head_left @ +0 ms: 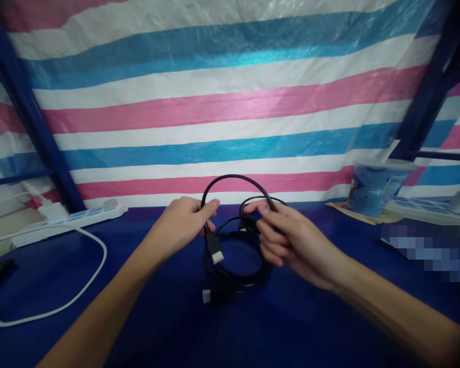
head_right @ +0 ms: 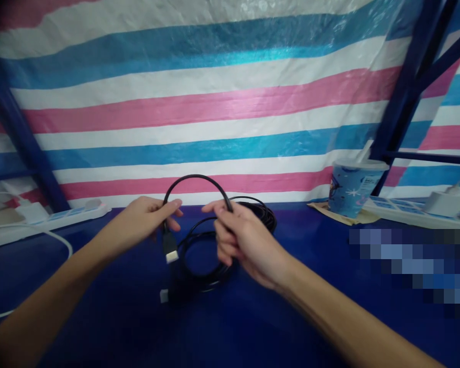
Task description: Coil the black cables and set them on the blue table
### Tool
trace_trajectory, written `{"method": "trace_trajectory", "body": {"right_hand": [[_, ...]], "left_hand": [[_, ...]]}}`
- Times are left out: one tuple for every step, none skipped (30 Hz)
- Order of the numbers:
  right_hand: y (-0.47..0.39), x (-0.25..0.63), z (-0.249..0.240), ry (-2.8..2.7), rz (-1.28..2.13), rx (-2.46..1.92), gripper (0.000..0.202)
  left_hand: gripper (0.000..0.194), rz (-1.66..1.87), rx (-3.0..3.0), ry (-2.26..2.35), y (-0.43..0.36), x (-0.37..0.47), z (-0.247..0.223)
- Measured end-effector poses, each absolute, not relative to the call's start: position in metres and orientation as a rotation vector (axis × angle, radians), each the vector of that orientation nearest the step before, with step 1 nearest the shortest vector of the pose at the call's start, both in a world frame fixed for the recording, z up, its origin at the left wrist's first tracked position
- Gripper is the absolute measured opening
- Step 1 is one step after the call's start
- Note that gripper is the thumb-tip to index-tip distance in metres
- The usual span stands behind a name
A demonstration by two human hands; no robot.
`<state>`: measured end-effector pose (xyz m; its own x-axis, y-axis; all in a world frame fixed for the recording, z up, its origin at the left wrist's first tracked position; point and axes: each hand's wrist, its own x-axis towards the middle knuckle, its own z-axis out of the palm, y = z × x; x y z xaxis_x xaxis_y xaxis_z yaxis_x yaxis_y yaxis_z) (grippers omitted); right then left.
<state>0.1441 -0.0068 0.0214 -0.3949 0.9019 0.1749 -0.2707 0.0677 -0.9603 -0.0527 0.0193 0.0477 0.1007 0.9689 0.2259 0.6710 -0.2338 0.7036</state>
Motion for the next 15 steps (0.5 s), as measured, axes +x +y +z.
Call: {"method": "trace_trajectory", "body": {"right_hand": [[-0.004,0.149,0.025,-1.357,1.534,-0.751,0.017],[-0.002,0.154,0.028,-1.367,1.555,-0.812,0.017],[0.0,0.158,0.031,-1.389,1.583,-0.862,0.016],[0.001,0.161,0.032,-1.416,1.609,-0.894,0.016],[0.001,0.162,0.032,-1.439,1.627,-0.898,0.015],[0.001,0.162,0.031,-1.459,1.635,-0.876,0.015],[0.001,0.16,0.029,-1.48,1.63,-0.837,0.015],[0.0,0.157,0.025,-1.508,1.616,-0.792,0.017],[-0.001,0.154,0.021,-1.543,1.586,-0.746,0.022],[-0.002,0.15,0.016,-1.595,1.53,-0.712,0.03],[-0.004,0.145,0.01,-1.668,1.437,-0.692,0.042],[-0.007,0.141,0.005,-1.757,1.305,-0.688,0.054],[-0.01,0.136,0.0,-1.846,1.147,-0.697,0.065],[-0.013,0.132,-0.005,-1.919,0.988,-0.713,0.072],[-0.016,0.129,-0.008,-1.96,0.855,-0.729,0.072]], "left_hand": [[0.045,1.001,2.002,1.644,0.016,-0.052,0.05],[0.043,1.054,2.046,1.682,0.013,-0.052,0.052],[0.041,1.069,2.081,1.687,0.011,-0.052,0.053],[0.038,1.026,2.101,1.652,0.01,-0.054,0.054],[0.036,0.933,2.093,1.589,0.011,-0.056,0.054],[0.035,0.824,2.053,1.518,0.011,-0.057,0.054],[0.035,0.739,1.986,1.464,0.013,-0.058,0.053],[0.033,0.708,1.901,1.431,0.014,-0.059,0.051],[0.031,0.748,1.802,1.418,0.016,-0.057,0.049],[0.028,0.84,1.693,1.412,0.017,-0.055,0.045],[0.026,0.947,1.583,1.401,0.018,-0.05,0.041],[0.025,1.035,1.482,1.38,0.018,-0.044,0.035],[0.025,1.085,1.399,1.34,0.017,-0.037,0.029],[0.026,1.1,1.339,1.283,0.016,-0.03,0.022],[0.026,1.084,1.321,1.208,0.014,-0.022,0.016]]}}
